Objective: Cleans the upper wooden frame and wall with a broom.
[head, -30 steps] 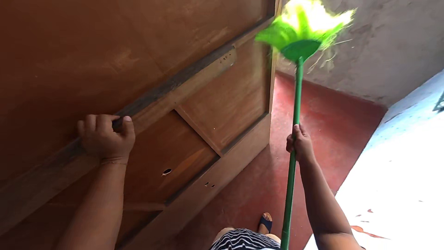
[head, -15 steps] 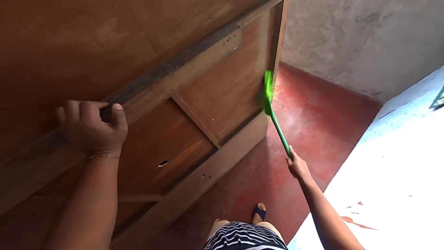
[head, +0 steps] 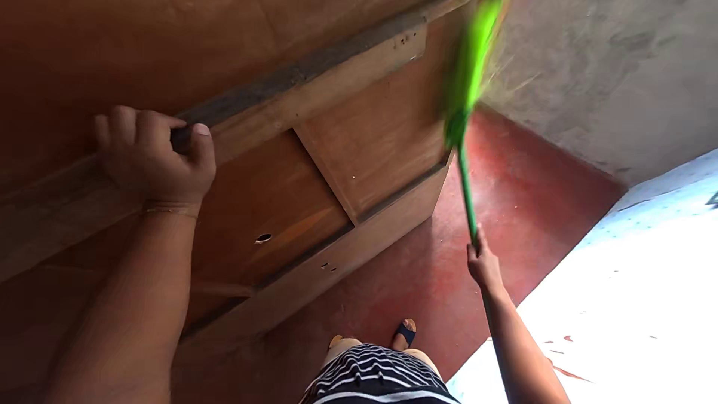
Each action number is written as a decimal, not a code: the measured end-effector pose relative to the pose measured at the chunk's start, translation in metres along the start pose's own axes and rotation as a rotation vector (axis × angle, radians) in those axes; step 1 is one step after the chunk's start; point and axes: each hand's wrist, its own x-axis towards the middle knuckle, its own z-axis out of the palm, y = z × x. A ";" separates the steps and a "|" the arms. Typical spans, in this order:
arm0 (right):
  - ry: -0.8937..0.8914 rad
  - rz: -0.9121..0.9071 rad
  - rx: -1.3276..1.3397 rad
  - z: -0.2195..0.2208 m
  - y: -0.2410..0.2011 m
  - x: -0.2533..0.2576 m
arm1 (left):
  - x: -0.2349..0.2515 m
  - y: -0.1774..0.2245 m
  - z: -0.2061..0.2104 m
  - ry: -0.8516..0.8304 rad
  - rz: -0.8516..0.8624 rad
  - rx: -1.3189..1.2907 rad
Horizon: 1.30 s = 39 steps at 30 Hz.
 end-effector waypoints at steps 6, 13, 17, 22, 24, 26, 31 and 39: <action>-0.184 0.268 0.083 0.026 0.073 -0.039 | 0.002 0.012 -0.005 0.046 0.010 0.012; -0.730 0.243 1.142 -0.012 0.045 -0.125 | -0.001 -0.004 0.002 0.005 0.009 0.009; -0.893 0.379 1.190 0.025 0.036 -0.118 | -0.002 -0.013 0.010 0.033 0.040 0.013; -0.375 0.413 0.834 0.030 0.029 -0.019 | -0.002 -0.023 0.018 0.056 0.034 0.037; -0.223 0.440 0.870 0.019 0.018 0.026 | -0.003 -0.021 0.016 0.036 0.022 0.052; -0.205 0.451 0.894 0.013 0.011 0.032 | -0.005 -0.016 0.012 0.010 0.009 0.058; -0.567 0.409 0.850 -0.006 0.002 -0.074 | -0.006 -0.026 0.020 0.052 0.029 0.073; -0.158 0.403 0.870 -0.013 0.005 0.010 | -0.007 -0.015 0.016 0.111 0.059 0.046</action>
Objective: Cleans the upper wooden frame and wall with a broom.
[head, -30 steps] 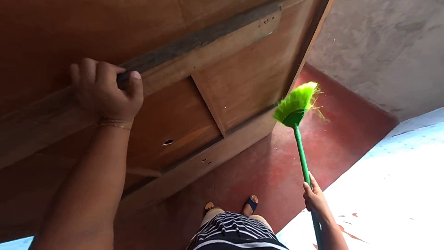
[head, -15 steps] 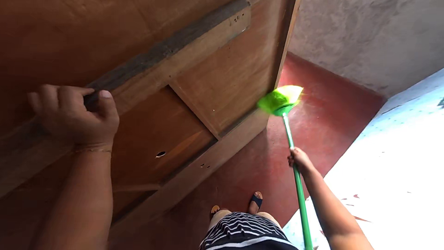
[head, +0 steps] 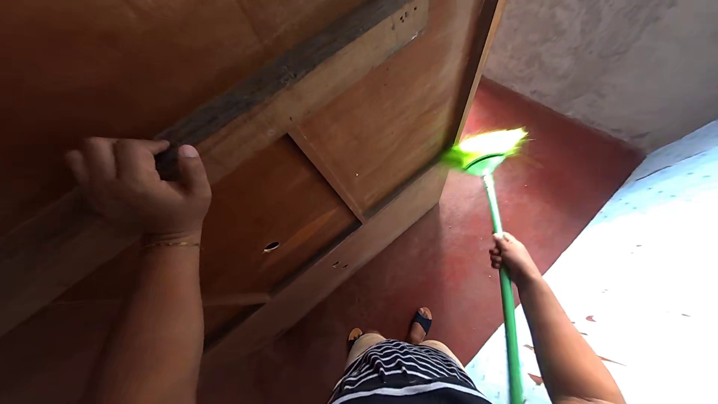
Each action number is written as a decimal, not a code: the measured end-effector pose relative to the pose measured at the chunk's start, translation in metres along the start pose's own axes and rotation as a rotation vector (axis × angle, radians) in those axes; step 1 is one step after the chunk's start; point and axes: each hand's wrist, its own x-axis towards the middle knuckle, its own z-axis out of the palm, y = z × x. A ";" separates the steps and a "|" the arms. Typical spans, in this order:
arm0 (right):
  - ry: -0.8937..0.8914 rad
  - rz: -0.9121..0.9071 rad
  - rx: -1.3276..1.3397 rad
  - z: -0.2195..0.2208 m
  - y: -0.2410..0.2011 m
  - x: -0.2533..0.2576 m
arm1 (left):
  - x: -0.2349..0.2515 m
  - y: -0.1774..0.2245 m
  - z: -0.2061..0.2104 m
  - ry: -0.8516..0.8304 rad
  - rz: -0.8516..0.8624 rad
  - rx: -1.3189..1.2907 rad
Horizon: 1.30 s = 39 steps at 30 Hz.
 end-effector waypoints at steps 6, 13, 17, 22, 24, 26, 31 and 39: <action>-0.228 -0.075 0.034 -0.011 -0.008 -0.094 | 0.001 0.000 -0.002 -0.040 -0.003 -0.024; -0.165 -0.449 0.213 -0.003 -0.025 -0.168 | 0.001 0.001 -0.004 -0.044 0.013 -0.011; -0.354 -0.444 0.275 0.003 -0.011 -0.233 | 0.002 0.005 -0.006 -0.069 0.008 -0.044; -0.471 -0.117 -0.009 0.093 0.053 -0.198 | 0.005 0.009 -0.011 -0.104 0.003 -0.069; -0.228 -0.056 -0.197 0.120 0.069 -0.143 | 0.006 0.012 -0.015 -0.104 0.008 -0.067; 0.039 0.006 -0.268 0.122 0.077 -0.110 | 0.007 0.015 -0.019 -0.107 0.026 -0.078; 0.455 -0.049 -0.251 0.058 0.072 -0.146 | 0.010 0.017 -0.023 -0.102 0.056 -0.052; 0.139 -0.516 0.266 0.088 0.057 -0.292 | 0.009 0.011 -0.030 -0.124 0.106 -0.165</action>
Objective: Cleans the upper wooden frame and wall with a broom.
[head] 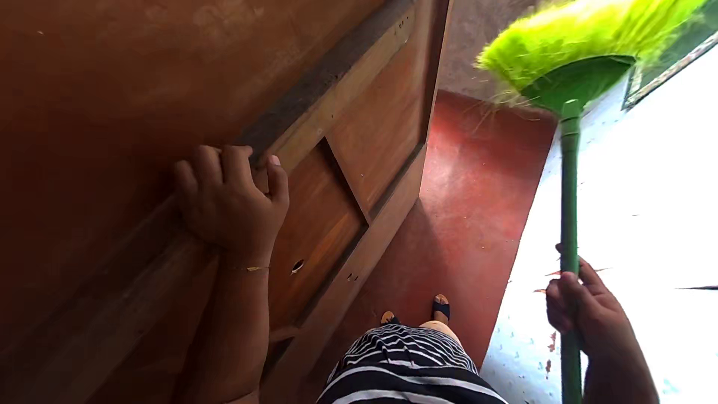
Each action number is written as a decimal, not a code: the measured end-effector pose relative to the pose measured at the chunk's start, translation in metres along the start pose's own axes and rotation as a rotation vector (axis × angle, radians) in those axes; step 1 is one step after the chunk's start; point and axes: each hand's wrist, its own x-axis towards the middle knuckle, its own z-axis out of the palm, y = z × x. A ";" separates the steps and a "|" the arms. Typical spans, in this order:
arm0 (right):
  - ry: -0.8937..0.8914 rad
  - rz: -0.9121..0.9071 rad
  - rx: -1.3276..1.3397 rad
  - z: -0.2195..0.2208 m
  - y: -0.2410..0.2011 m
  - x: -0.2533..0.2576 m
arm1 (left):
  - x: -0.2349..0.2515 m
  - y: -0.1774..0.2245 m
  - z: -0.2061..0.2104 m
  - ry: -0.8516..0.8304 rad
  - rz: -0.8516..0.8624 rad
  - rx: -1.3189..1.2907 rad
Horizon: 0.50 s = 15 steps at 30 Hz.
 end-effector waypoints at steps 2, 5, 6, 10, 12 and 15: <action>0.004 0.039 -0.025 0.018 0.008 -0.016 | -0.003 0.001 -0.009 -0.013 0.015 -0.142; 0.081 0.130 -0.087 0.032 0.029 -0.015 | -0.008 0.023 -0.008 0.067 0.156 -0.429; 0.113 0.172 -0.084 0.032 0.037 -0.013 | -0.013 0.037 -0.001 0.009 0.198 -0.510; 0.211 0.318 0.018 0.025 0.067 0.000 | -0.020 0.101 0.066 -0.444 0.157 -0.748; 0.236 0.364 0.034 0.018 0.078 0.009 | -0.013 0.129 0.110 -0.488 0.054 -0.806; 0.222 0.426 0.015 0.000 0.094 0.030 | 0.013 0.167 0.162 -0.404 -0.034 -0.801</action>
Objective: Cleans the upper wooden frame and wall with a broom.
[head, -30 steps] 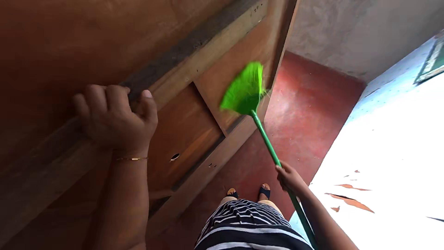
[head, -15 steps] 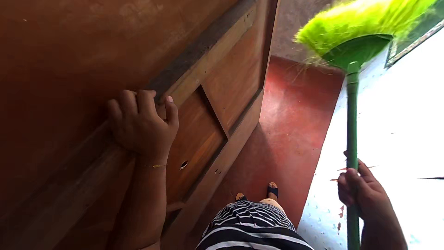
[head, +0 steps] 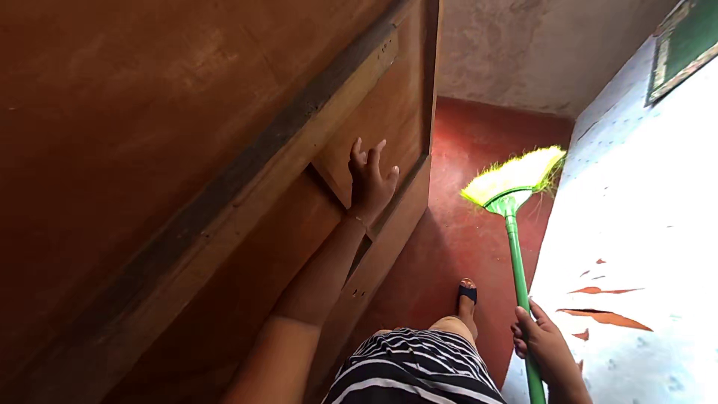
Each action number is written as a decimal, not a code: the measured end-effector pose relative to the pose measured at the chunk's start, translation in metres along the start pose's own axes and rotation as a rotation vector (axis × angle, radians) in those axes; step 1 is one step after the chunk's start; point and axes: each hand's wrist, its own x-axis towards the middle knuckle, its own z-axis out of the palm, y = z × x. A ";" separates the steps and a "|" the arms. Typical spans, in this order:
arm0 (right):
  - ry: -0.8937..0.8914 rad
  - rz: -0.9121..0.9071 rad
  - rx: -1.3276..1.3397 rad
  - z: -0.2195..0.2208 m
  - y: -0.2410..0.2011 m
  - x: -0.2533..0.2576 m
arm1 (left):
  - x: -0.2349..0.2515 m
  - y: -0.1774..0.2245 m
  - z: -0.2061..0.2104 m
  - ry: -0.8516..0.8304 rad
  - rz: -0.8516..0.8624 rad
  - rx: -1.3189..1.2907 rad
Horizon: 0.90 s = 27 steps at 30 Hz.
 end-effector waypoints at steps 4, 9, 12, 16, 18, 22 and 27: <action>-0.055 0.083 -0.027 -0.024 -0.008 0.046 | 0.070 0.007 0.046 0.224 -0.001 0.022; -0.098 0.169 -0.119 -0.060 -0.055 0.111 | 0.134 0.022 0.085 0.479 -0.068 0.043; -0.136 0.199 -0.184 -0.085 -0.092 0.146 | 0.158 0.030 0.098 0.537 -0.081 0.022; -0.156 0.224 -0.221 -0.112 -0.132 0.190 | 0.160 0.046 0.132 0.485 -0.112 -0.058; -0.149 0.231 -0.239 -0.120 -0.146 0.211 | 0.154 0.057 0.165 0.414 -0.093 -0.083; -0.166 0.238 -0.264 -0.132 -0.173 0.238 | 0.157 0.070 0.225 0.469 -0.124 -0.164; -0.202 0.245 -0.246 -0.146 -0.183 0.256 | 0.172 0.087 0.212 0.730 -0.217 -0.337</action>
